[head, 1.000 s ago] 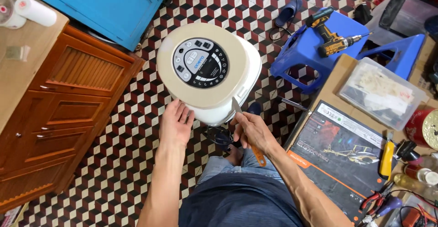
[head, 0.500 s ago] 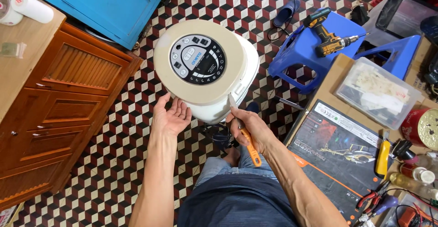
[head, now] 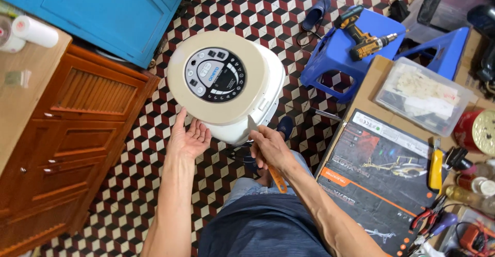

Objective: The person uses a utility knife to pry open and remove the front grille and top control panel of a Daikin air conditioner unit. They carefully work the blade along the seams to release the plastic clips holding the covers in place.

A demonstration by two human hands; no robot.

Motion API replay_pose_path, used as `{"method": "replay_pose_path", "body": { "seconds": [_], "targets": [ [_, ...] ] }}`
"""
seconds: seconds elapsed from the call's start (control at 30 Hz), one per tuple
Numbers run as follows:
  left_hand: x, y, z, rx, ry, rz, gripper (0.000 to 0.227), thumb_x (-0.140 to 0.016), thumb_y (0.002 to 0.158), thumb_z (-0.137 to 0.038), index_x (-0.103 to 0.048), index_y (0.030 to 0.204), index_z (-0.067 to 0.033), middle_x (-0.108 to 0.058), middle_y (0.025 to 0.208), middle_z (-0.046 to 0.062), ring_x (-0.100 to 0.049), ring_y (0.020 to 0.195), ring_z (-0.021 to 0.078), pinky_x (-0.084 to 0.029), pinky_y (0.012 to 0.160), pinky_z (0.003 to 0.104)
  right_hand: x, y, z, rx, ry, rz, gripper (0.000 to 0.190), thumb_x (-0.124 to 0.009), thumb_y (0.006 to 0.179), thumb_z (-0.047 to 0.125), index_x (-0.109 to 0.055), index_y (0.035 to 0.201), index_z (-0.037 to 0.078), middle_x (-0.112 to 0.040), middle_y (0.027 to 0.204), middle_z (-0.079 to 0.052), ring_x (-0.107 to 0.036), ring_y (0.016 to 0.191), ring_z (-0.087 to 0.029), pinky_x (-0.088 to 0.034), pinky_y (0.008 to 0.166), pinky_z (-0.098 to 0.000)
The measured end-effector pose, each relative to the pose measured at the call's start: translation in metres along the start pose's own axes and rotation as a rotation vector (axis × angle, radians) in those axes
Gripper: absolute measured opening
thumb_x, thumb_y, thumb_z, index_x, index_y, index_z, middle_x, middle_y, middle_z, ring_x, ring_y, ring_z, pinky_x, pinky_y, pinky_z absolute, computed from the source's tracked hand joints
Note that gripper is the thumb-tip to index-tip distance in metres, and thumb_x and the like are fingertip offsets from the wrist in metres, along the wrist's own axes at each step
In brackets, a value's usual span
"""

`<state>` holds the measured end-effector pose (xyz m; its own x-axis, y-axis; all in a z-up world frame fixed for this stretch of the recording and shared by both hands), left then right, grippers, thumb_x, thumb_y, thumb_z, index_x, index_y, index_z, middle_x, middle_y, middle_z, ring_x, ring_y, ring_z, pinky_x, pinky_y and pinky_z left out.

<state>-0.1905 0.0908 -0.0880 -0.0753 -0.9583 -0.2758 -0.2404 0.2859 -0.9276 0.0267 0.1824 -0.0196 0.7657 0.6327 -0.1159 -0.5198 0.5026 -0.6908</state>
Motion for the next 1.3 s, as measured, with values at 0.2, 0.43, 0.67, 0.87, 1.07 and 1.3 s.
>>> {"method": "replay_pose_path", "body": {
  "seconds": [0.2, 0.43, 0.67, 0.87, 1.07, 1.3],
  "targets": [
    [0.004, 0.01, -0.01, 0.042, 0.085, -0.079, 0.061, -0.088, 0.071, -0.054, -0.065, 0.104, -0.0088, -0.057, 0.101, -0.004, -0.053, 0.095, 0.0119, -0.046, 0.095, 0.034, -0.007, -0.006, 0.001, 0.012, 0.225, 0.019, 0.03, -0.044, 0.105, 0.025, -0.062, 0.107, 0.0, -0.059, 0.057, -0.003, -0.054, 0.038, -0.01, -0.04, 0.033, -0.0243],
    [0.0, -0.001, -0.015, 0.028, 0.068, -0.195, 0.056, -0.088, 0.075, -0.051, -0.063, 0.099, -0.0068, -0.06, 0.096, -0.001, -0.06, 0.09, 0.0142, -0.049, 0.094, 0.034, -0.001, 0.001, 0.007, 0.074, 0.1, -0.048, 0.031, -0.037, 0.103, 0.021, -0.059, 0.104, -0.001, -0.064, 0.06, -0.008, -0.053, 0.04, -0.012, -0.044, 0.036, -0.0258],
    [0.003, 0.0, -0.015, -0.01, 0.081, -0.222, 0.057, -0.088, 0.075, -0.052, -0.062, 0.099, -0.0072, -0.057, 0.094, 0.0, -0.056, 0.091, 0.0119, -0.05, 0.094, 0.034, 0.001, 0.001, 0.011, 0.072, 0.218, -0.05, 0.035, -0.038, 0.104, 0.024, -0.059, 0.101, -0.004, -0.066, 0.062, -0.011, -0.059, 0.042, -0.017, -0.049, 0.037, -0.0313],
    [0.008, 0.014, -0.016, 0.012, 0.049, -0.16, 0.055, -0.089, 0.074, -0.052, -0.064, 0.095, -0.0081, -0.06, 0.09, -0.003, -0.058, 0.085, 0.0111, -0.052, 0.088, 0.031, 0.0, -0.003, 0.025, 0.059, 0.129, -0.117, 0.036, -0.038, 0.101, 0.017, -0.062, 0.096, -0.009, -0.07, 0.063, -0.016, -0.063, 0.041, -0.019, -0.053, 0.039, -0.0342],
    [0.009, 0.019, -0.014, 0.027, 0.034, -0.145, 0.053, -0.089, 0.072, -0.051, -0.065, 0.094, -0.0095, -0.061, 0.089, -0.003, -0.059, 0.084, 0.0113, -0.053, 0.087, 0.03, 0.0, 0.003, 0.03, 0.064, 0.018, -0.165, 0.036, -0.036, 0.103, 0.016, -0.063, 0.102, -0.009, -0.07, 0.063, -0.014, -0.061, 0.039, -0.019, -0.054, 0.039, -0.0324],
    [0.005, 0.0, -0.011, 0.004, 0.086, -0.141, 0.054, -0.089, 0.072, -0.051, -0.066, 0.099, -0.01, -0.06, 0.094, -0.004, -0.056, 0.09, 0.0109, -0.048, 0.093, 0.031, 0.007, 0.026, -0.008, 0.139, 0.275, 0.009, 0.036, -0.045, 0.108, 0.028, -0.063, 0.095, -0.001, -0.06, 0.056, -0.007, -0.036, 0.033, -0.009, -0.027, 0.029, -0.0255]
  ]
}}
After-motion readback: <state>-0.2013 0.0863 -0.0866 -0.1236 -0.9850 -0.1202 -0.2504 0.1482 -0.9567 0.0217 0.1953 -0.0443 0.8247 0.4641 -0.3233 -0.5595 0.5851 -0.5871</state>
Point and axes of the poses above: each hand's wrist, its own y-axis towards the middle knuckle, its own x-axis out of the back of the hand, z = x × y, the point moved 6 cm from there along y, towards the middle knuckle
